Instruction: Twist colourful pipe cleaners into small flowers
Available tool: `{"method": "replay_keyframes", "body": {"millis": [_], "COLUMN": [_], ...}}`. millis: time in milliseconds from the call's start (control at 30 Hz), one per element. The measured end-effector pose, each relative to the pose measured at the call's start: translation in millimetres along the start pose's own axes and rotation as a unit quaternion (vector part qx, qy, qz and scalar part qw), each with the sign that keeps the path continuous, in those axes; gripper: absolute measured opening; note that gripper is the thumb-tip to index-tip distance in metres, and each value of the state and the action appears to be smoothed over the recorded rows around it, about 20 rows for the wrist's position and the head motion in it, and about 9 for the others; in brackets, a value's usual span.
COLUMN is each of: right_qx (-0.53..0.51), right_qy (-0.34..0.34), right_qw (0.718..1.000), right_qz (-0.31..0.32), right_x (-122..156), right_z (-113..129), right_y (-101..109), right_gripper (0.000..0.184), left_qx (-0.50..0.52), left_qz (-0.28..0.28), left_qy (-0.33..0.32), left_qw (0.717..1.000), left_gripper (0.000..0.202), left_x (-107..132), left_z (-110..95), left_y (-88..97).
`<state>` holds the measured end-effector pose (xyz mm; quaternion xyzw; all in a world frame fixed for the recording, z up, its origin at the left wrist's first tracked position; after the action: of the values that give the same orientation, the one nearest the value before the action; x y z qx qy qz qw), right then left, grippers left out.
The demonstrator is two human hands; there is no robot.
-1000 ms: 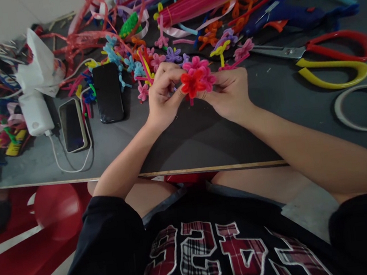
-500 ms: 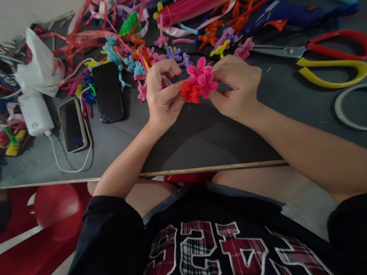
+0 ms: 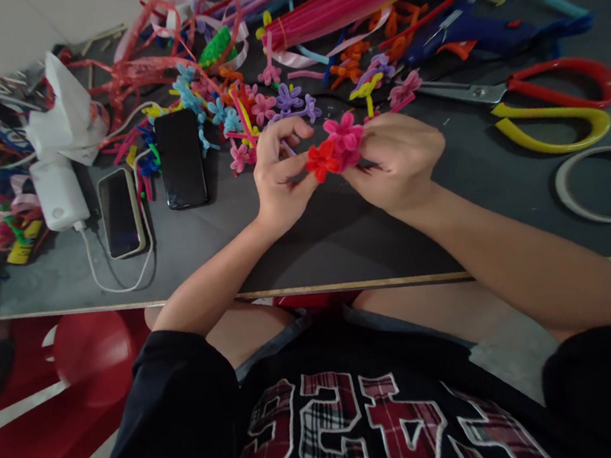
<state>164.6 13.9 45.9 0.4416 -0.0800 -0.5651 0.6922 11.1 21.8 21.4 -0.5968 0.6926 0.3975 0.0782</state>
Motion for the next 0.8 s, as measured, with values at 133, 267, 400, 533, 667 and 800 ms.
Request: {"method": "replay_keyframes", "body": {"millis": [133, 267, 400, 533, 667, 800], "right_qx": [0.038, 0.180, 0.294, 0.363, 0.255, -0.058], "right_qy": [-0.004, -0.158, -0.211, -0.244, -0.120, -0.006], "right_qw": [0.998, 0.970, 0.922, 0.880, 0.957, 0.998], "right_qz": [0.052, 0.023, 0.139, 0.185, 0.062, -0.027], "right_x": [-11.4, -30.7, -38.3, -30.4, -28.5, -28.0], "right_z": [1.6, -5.1, -5.2, -31.4, -46.3, -33.8], "right_y": [14.0, 61.9, 66.4, 49.3, 45.7, 39.5], "right_gripper": [0.027, 0.026, 0.032, 0.017, 0.008, 0.037], "left_qx": [-0.007, 0.009, 0.012, 0.027, 0.062, 0.083], "left_qz": [-0.028, -0.067, -0.064, -0.052, -0.029, -0.039], "left_qy": [0.036, 0.094, 0.120, 0.118, 0.105, 0.105], "left_qw": [0.999, 0.993, 0.991, 0.991, 0.992, 0.990], "left_gripper": [0.041, 0.039, 0.042, 0.042, 0.041, 0.036], "left_x": [-2.3, -6.3, -8.5, -9.5, -10.7, -10.7], "left_z": [4.0, 33.1, 55.1, 51.9, 41.3, 37.2], "left_y": [3.2, 12.3, 17.1, 16.4, 11.7, 11.4]}}
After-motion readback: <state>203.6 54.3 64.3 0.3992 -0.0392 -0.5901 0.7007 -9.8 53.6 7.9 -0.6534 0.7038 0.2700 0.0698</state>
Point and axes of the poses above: each hand's wrist, its own x-axis away from the middle knuckle, its own y-axis out of the back of the hand, z = x × y, the point moved 7 cm from there along -x, towards the middle knuckle, and after that the axes turned 8 degrees about z, right-handed, at the moved point
